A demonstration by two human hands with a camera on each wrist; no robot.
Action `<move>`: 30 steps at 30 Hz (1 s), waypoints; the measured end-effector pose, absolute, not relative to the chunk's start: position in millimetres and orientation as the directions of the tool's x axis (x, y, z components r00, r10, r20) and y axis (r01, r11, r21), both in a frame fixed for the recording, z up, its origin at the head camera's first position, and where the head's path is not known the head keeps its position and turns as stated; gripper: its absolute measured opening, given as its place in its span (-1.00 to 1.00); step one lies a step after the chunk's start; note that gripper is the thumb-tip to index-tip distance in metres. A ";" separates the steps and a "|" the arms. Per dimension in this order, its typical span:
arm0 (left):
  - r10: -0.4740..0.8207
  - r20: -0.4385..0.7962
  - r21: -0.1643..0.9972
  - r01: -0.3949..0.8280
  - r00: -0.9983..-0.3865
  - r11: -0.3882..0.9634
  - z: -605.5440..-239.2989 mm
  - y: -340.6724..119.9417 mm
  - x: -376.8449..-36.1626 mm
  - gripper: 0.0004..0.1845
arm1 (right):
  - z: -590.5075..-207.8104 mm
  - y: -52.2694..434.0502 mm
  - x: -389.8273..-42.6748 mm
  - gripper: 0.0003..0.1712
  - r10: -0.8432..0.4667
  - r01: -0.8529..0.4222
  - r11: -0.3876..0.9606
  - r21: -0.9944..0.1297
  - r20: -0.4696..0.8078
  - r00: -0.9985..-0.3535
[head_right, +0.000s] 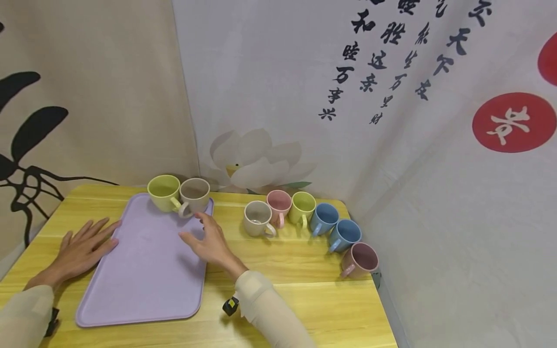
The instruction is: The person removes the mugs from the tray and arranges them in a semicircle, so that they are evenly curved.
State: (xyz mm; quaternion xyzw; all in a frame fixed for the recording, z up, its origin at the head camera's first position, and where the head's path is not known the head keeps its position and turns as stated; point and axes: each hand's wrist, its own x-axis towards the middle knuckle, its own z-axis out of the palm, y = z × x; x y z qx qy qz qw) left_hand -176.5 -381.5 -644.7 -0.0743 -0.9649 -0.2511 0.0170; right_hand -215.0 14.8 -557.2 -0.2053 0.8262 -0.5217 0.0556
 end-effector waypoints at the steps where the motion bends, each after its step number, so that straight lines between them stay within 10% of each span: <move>1: 0.136 0.069 0.483 0.152 -0.988 0.863 -644.6 -381.5 -176.6 -0.24 | -557.9 12.5 -216.4 -0.19 -0.403 -0.278 0.365 -0.889 0.119 -0.907; 30: 0.135 0.071 0.484 0.153 -0.988 0.861 -643.2 -381.3 -176.0 -0.25 | -574.8 -39.8 -240.8 -0.38 -0.270 -0.083 0.252 -0.964 0.012 -0.963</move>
